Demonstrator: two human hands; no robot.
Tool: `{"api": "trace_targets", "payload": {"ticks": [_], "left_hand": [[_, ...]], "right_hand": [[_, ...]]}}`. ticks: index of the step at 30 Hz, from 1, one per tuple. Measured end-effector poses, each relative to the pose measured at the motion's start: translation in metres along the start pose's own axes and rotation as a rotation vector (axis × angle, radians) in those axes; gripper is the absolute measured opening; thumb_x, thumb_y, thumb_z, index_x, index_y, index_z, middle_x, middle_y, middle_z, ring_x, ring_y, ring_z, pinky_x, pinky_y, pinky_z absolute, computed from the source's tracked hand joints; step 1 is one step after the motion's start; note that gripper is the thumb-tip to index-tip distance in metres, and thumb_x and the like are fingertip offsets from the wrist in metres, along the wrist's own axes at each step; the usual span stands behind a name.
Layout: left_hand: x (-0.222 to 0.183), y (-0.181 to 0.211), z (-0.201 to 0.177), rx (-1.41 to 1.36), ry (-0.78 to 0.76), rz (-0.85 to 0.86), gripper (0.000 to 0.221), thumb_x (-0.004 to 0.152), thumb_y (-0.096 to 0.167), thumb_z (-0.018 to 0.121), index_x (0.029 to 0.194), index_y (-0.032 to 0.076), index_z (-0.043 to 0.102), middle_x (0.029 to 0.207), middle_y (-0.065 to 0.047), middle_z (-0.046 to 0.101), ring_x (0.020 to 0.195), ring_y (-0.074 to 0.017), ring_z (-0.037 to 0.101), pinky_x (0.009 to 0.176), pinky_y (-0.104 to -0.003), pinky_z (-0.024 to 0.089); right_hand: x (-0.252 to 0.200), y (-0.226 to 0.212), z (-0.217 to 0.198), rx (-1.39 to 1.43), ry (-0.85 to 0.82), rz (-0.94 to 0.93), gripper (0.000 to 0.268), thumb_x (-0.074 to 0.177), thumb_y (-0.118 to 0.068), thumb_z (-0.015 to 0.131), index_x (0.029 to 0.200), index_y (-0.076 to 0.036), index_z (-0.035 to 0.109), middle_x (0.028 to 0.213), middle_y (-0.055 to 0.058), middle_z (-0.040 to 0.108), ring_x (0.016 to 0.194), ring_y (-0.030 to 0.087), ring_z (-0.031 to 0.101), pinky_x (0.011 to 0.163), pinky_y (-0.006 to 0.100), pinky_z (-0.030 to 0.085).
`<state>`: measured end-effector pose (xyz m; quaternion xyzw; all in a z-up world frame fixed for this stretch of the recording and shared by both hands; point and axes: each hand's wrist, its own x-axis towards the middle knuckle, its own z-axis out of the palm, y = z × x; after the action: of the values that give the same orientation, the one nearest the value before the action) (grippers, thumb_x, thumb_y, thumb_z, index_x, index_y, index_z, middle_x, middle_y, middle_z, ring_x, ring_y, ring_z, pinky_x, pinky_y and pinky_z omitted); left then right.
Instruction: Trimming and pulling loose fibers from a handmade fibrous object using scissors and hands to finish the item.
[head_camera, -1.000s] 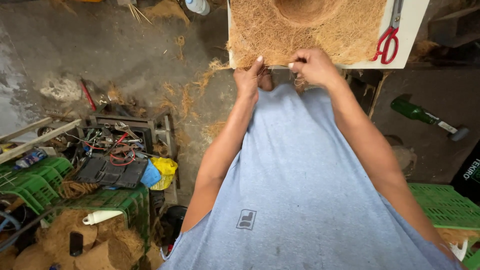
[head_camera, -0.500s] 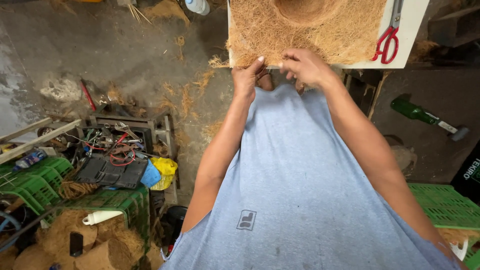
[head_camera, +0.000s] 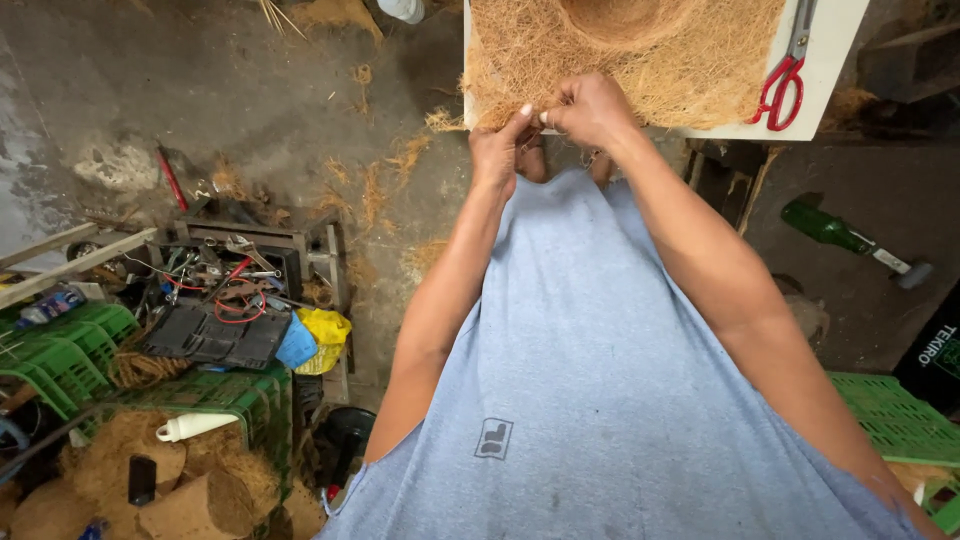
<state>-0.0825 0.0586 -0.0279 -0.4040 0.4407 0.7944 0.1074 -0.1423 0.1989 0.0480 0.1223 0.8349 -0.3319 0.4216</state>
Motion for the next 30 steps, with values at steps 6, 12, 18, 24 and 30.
{"api": "trace_targets", "payload": {"ticks": [6,12,18,24,30], "left_hand": [[0.003,0.002,-0.001,0.067,0.043,-0.004,0.019,0.072,0.009,0.089,0.076,-0.003,0.075,0.073,-0.016,0.075,0.060,-0.0222,0.072,0.058,-0.034,0.063],[-0.002,0.005,0.001,0.053,0.019,0.025,0.019,0.075,0.007,0.087,0.078,-0.008,0.076,0.074,-0.020,0.076,0.062,-0.0248,0.074,0.062,-0.035,0.067],[0.009,-0.001,-0.006,0.082,0.023,0.078,0.019,0.074,0.007,0.088,0.087,-0.002,0.076,0.083,-0.015,0.077,0.069,-0.0225,0.074,0.064,-0.036,0.065],[0.009,0.006,-0.005,0.090,0.038,-0.077,0.026,0.075,0.010,0.087,0.091,-0.004,0.073,0.079,-0.017,0.075,0.060,-0.0266,0.072,0.057,-0.037,0.065],[0.009,0.012,-0.005,0.113,0.067,-0.093,0.027,0.074,0.011,0.087,0.093,-0.005,0.075,0.078,-0.017,0.076,0.062,-0.0249,0.073,0.059,-0.039,0.066]], "right_hand": [[-0.016,-0.009,-0.006,0.123,0.020,0.018,0.027,0.090,-0.016,0.073,0.067,-0.017,0.060,0.154,0.008,0.056,0.118,0.022,0.068,0.090,0.042,0.054],[-0.017,-0.003,-0.002,-0.012,-0.010,-0.008,0.042,0.095,-0.042,0.076,0.122,-0.015,0.059,0.102,0.004,0.060,0.092,0.020,0.060,0.080,0.037,0.049],[0.005,0.012,0.011,-0.056,0.058,-0.090,0.015,0.098,-0.030,0.073,0.107,-0.019,0.069,0.117,0.006,0.070,0.100,0.025,0.066,0.091,0.048,0.053],[-0.034,-0.003,-0.017,0.154,0.031,0.034,0.011,0.103,-0.012,0.069,0.093,-0.014,0.066,0.098,0.001,0.071,0.091,0.012,0.067,0.085,0.025,0.058],[-0.052,0.038,-0.043,0.151,0.093,0.047,0.008,0.100,-0.017,0.068,0.106,-0.013,0.067,0.153,0.013,0.053,0.103,0.018,0.069,0.088,0.032,0.059]]}}
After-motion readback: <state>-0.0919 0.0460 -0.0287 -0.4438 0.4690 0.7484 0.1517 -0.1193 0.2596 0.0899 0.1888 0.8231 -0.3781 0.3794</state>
